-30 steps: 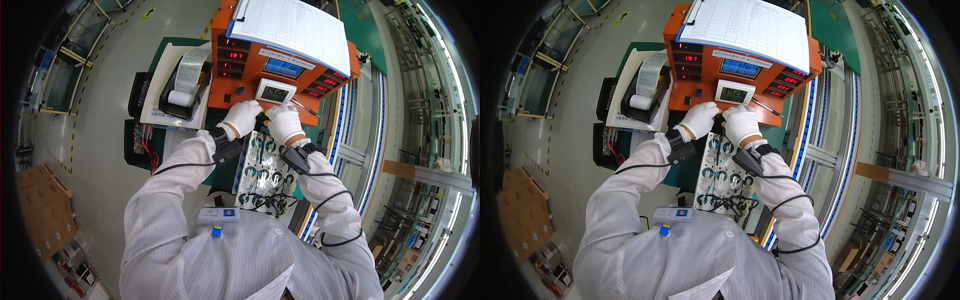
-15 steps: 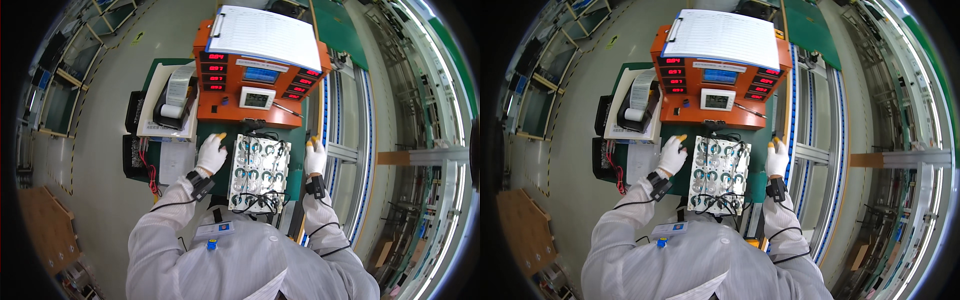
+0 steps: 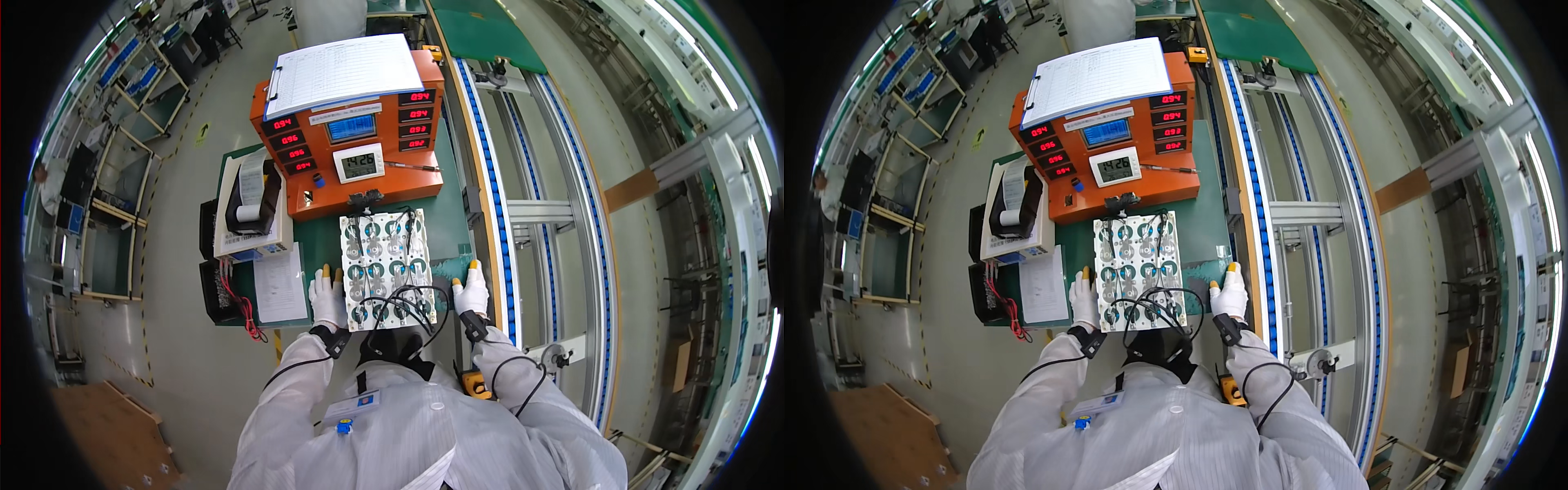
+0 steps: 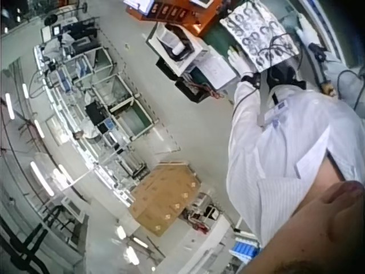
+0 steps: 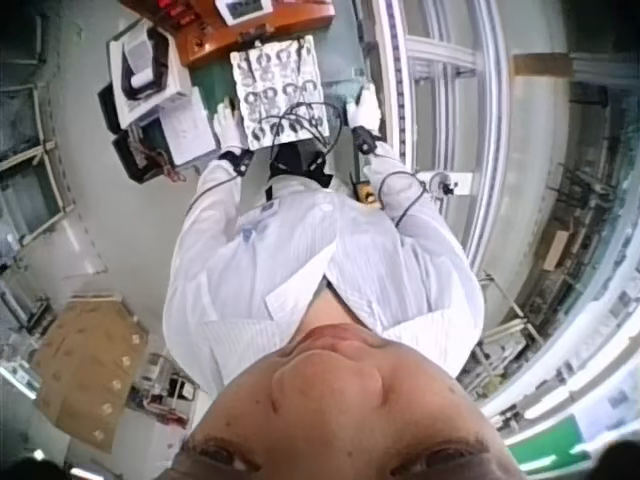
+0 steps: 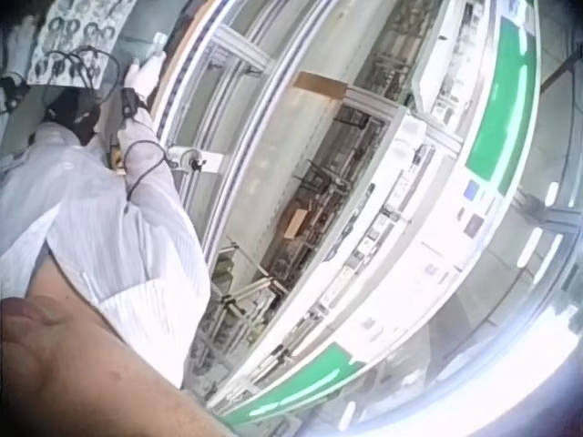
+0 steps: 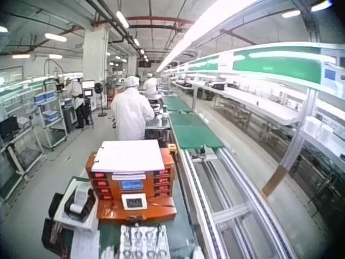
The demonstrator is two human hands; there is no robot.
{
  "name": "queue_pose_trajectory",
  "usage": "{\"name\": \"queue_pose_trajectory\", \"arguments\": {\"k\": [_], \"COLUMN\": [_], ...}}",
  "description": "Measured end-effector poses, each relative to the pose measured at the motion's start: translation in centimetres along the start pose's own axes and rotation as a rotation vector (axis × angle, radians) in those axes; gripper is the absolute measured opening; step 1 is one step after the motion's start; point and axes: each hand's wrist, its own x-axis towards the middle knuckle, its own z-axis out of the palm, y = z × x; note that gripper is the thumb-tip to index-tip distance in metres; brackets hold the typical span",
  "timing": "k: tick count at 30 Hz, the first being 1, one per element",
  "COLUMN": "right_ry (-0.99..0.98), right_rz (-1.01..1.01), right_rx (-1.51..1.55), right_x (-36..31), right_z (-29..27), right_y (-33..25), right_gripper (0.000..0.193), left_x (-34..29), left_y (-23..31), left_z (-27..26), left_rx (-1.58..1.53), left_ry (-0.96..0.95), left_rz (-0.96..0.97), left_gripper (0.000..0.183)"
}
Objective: Testing battery packs and circuit board assemblies using industrial testing equipment and probes.
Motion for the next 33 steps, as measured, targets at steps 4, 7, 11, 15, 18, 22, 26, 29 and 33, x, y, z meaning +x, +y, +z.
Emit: {"name": "queue_pose_trajectory", "arguments": {"k": [4,7,11,15,18,22,26,29,33], "right_ry": [-0.161,-0.252,-0.242,-0.166,-0.169,-0.148,-0.198,-0.214,-0.183], "right_rz": [0.194,0.254,0.444,0.519,0.531,0.544,0.553,0.564,0.591], "right_rx": [0.054,0.098,0.098,0.063,0.032,0.001,-0.036,-0.046,-0.034], "right_x": [-0.4,0.4,1.0,1.1,1.6,1.9,2.0,2.2,1.9], "right_z": [0.3,0.7,1.8,1.8,1.8,1.7,1.9,1.5,1.4], "right_y": [2.2,3.0,2.2,2.0,1.5,1.9,1.0,0.2,1.0], "right_gripper": [0.064,0.059,0.049,0.044,0.042,0.04,0.039,0.04,0.043], "left_x": [-1.4,-1.6,-2.2,-2.1,-2.1,-2.0,-3.1,-2.9,-1.7], "left_y": [0.2,0.1,-0.7,-1.6,-2.8,-2.7,-6.7,-6.9,-4.9], "left_z": [0.8,1.0,2.0,3.9,6.1,7.6,12.1,12.2,10.9], "left_rx": [-0.192,-0.153,-0.07,-0.007,-0.043,-0.047,-0.388,-0.376,-0.366], "left_ry": [0.034,0.051,0.01,0.159,0.176,0.183,0.221,0.256,0.27], "left_rz": [-0.13,-0.1,-0.097,-0.087,-0.117,-0.101,-0.153,-0.155,-0.164], "left_gripper": [0.045,0.035,0.029,0.037,0.052,0.057,0.052,0.046,0.029]}}
